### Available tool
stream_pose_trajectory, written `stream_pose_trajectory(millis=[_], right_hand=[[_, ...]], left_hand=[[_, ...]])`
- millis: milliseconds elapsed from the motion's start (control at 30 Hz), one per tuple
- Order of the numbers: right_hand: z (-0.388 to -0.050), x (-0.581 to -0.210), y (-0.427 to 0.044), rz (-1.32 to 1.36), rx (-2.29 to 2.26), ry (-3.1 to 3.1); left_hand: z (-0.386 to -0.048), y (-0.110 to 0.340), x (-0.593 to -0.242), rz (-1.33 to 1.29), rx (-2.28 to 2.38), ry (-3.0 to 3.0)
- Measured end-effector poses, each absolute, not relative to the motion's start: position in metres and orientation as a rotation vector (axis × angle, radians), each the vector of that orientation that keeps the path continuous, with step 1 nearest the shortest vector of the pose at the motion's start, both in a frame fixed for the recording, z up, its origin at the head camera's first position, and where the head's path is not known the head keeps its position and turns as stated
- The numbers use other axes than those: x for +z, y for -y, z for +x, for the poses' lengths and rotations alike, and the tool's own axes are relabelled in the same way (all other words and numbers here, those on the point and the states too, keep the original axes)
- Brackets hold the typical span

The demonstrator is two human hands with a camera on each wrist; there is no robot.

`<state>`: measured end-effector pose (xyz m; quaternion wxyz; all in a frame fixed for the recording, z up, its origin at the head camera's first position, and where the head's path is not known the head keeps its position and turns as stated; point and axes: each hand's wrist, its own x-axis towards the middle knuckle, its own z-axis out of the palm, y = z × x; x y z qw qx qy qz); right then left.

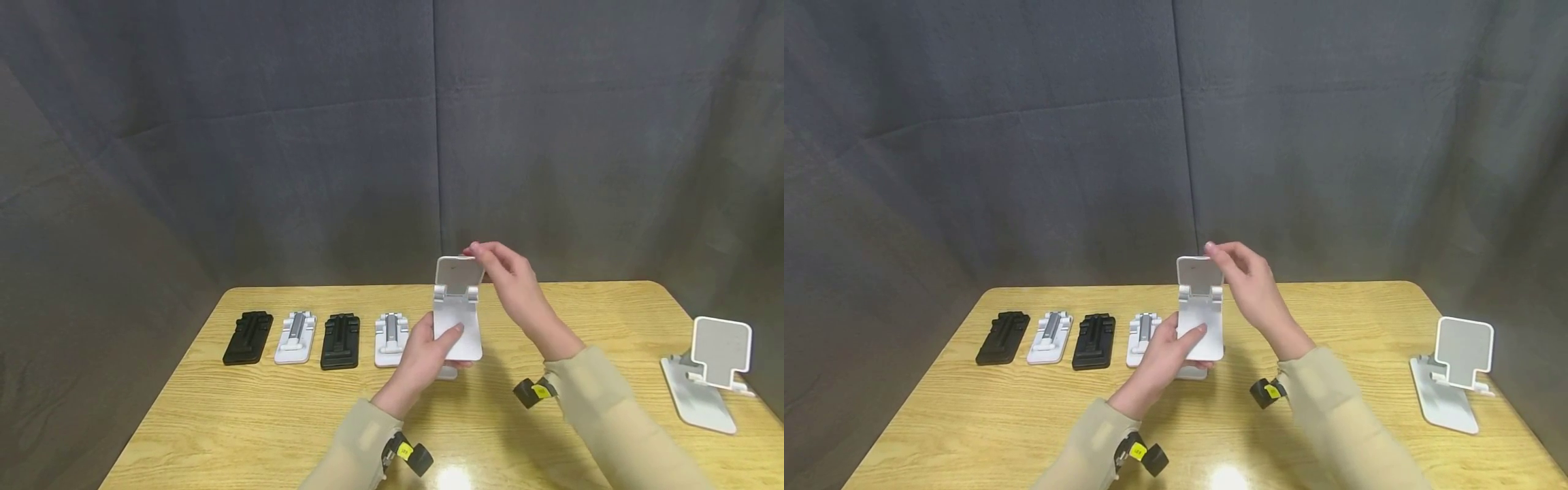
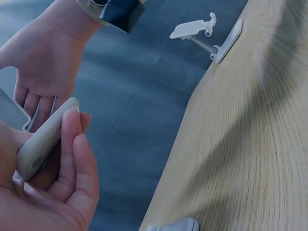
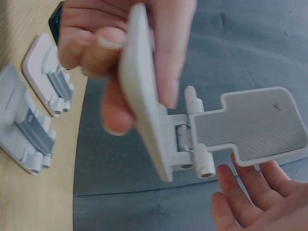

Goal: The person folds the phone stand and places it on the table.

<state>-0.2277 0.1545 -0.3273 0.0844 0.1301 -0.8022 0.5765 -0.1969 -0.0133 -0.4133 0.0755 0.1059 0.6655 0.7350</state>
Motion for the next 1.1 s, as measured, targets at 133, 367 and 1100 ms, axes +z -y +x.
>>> stream_pose_trajectory(millis=[133, 367, 1100], right_hand=[[-0.230, -0.321, -0.157, 0.363, 1.734, 2.374], [-0.230, -0.320, -0.160, 0.284, 1.747, 2.438], [-0.230, -0.337, -0.153, 0.320, 1.762, 2.563]], left_hand=[[-0.196, 0.012, -0.413, 0.322, 2.214, -2.006], [-0.195, 0.012, -0.412, 0.349, 2.196, -2.032], [-0.204, 0.025, -0.394, 0.251, 2.249, -1.879]])
